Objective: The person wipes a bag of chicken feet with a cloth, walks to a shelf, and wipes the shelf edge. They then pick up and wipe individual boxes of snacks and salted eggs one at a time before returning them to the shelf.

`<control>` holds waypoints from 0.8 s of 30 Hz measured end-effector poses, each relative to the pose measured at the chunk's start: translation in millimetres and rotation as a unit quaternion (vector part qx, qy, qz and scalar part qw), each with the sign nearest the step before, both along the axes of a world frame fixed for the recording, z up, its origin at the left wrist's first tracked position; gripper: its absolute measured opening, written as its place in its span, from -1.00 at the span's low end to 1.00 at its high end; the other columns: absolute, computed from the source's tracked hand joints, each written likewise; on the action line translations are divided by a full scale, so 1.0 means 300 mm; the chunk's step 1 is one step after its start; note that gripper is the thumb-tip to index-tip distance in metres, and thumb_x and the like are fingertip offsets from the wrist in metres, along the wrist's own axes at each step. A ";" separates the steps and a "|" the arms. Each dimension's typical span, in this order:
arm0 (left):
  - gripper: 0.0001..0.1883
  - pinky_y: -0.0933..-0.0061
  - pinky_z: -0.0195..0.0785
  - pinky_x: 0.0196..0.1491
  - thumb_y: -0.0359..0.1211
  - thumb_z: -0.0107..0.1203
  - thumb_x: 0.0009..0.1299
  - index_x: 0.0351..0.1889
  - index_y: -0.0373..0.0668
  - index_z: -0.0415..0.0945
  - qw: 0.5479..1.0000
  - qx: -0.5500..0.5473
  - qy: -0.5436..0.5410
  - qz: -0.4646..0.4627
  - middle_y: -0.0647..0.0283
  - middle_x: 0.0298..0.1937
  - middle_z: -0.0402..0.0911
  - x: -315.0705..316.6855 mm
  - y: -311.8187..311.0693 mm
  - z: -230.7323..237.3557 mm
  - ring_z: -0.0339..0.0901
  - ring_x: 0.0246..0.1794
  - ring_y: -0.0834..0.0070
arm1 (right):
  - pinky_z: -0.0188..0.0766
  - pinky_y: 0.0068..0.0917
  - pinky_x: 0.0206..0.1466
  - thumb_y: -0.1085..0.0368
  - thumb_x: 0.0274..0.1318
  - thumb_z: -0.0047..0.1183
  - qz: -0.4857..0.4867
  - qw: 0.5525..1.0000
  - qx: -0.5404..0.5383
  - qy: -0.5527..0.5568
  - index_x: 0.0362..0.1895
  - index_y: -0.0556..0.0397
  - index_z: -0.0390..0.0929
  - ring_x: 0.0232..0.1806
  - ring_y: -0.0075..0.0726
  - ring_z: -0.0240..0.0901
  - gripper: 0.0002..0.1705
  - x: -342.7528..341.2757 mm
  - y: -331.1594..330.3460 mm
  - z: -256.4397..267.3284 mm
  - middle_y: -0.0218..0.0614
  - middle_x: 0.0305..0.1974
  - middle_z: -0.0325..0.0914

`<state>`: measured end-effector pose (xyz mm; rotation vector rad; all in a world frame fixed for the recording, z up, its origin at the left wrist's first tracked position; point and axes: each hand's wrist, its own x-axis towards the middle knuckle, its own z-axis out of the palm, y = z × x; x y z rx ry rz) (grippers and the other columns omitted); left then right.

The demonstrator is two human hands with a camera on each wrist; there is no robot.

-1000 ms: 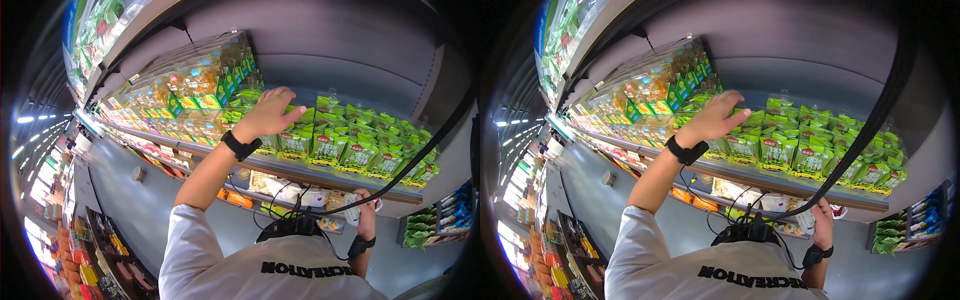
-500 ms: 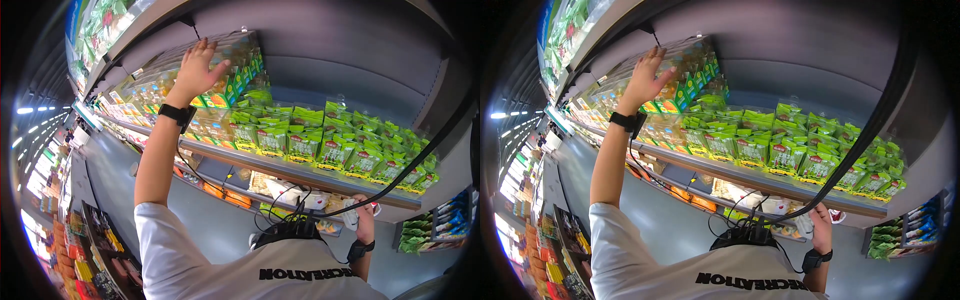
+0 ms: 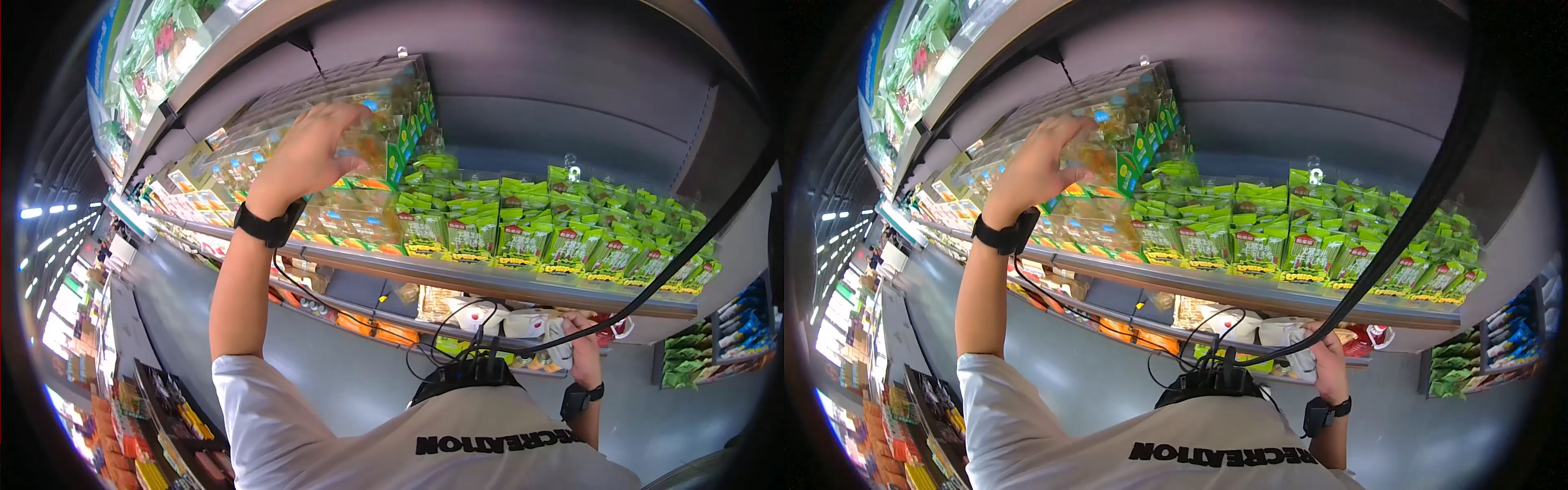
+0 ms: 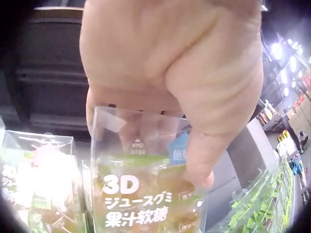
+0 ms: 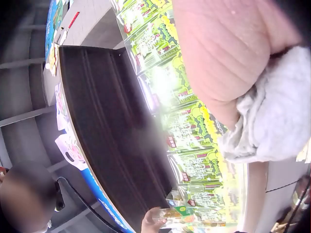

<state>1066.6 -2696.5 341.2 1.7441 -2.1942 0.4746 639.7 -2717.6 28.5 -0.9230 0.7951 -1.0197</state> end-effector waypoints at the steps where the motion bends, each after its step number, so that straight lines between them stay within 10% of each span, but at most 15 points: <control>1: -0.31 0.17 0.14 0.26 -0.40 0.37 0.02 0.17 -0.16 0.36 1.000 0.001 -0.002 -0.006 0.07 0.16 0.45 0.016 0.007 -0.001 0.31 0.22 0.03 | 0.26 -0.66 -0.10 0.35 0.21 0.05 0.009 1.000 0.016 -0.003 -0.11 0.11 0.52 -0.20 -0.66 0.35 -0.82 0.022 0.011 -0.005 -0.51 -0.26 0.48; 10: -0.44 0.38 0.30 0.06 -0.51 0.31 0.05 0.05 -0.26 0.37 0.957 -0.147 0.217 -0.124 0.20 -0.02 0.50 0.132 0.129 -0.074 0.42 0.06 0.39 | 0.27 -0.68 -0.18 0.31 0.22 0.05 0.022 0.999 -0.002 0.042 -0.16 0.11 0.51 -0.28 -0.69 0.32 -0.83 0.247 0.097 0.012 -0.55 -0.33 0.45; 12: -0.49 0.40 0.28 0.07 -0.52 0.18 0.15 0.09 -0.26 0.32 0.849 -0.169 0.458 -0.203 0.25 -0.04 0.45 0.164 0.194 -0.133 0.38 0.05 0.47 | 0.29 -0.68 -0.17 0.31 0.23 0.05 0.031 0.998 -0.022 0.057 -0.17 0.11 0.51 -0.27 -0.70 0.32 -0.84 0.280 0.111 0.001 -0.55 -0.32 0.46; 14: -0.40 0.30 0.18 0.22 -0.01 0.12 0.35 0.14 -0.26 0.27 0.831 -0.170 0.497 -0.182 0.22 0.05 0.39 0.229 0.271 -0.243 0.34 0.14 0.37 | 0.25 -0.71 -0.20 0.31 0.25 0.04 0.040 0.999 -0.010 0.023 -0.19 0.09 0.50 -0.29 -0.75 0.28 -0.87 0.331 0.130 0.020 -0.61 -0.34 0.42; 18: -0.43 0.16 0.22 0.25 0.04 -0.33 0.54 0.27 -0.17 0.28 0.507 -0.069 0.833 -0.211 0.17 0.22 0.41 0.261 0.409 -0.616 0.38 0.20 0.23 | 0.25 -0.70 -0.16 0.35 0.22 0.06 0.081 0.996 -0.036 -0.008 -0.13 0.09 0.48 -0.24 -0.75 0.29 -0.84 0.467 0.149 0.021 -0.60 -0.29 0.43; 19: -0.47 0.18 0.24 0.22 0.03 -0.30 0.53 0.24 -0.13 0.34 0.445 -0.113 0.884 -0.092 0.20 0.17 0.47 0.239 0.421 -0.685 0.42 0.15 0.25 | 0.26 -0.69 -0.14 0.37 0.20 0.07 0.102 0.994 -0.032 -0.032 -0.09 0.10 0.48 -0.21 -0.74 0.30 -0.80 0.513 0.164 0.059 -0.56 -0.26 0.45; 24: -0.55 0.35 0.33 0.02 -0.05 -0.06 0.40 0.09 -0.15 0.42 0.227 -0.059 0.968 -0.088 0.25 0.00 0.51 0.204 0.558 -0.844 0.43 0.00 0.36 | 0.32 -0.58 0.00 0.43 0.11 0.12 0.197 0.972 -0.125 -0.022 0.02 0.15 0.45 -0.08 -0.61 0.37 -0.64 0.734 0.185 0.171 -0.46 -0.13 0.48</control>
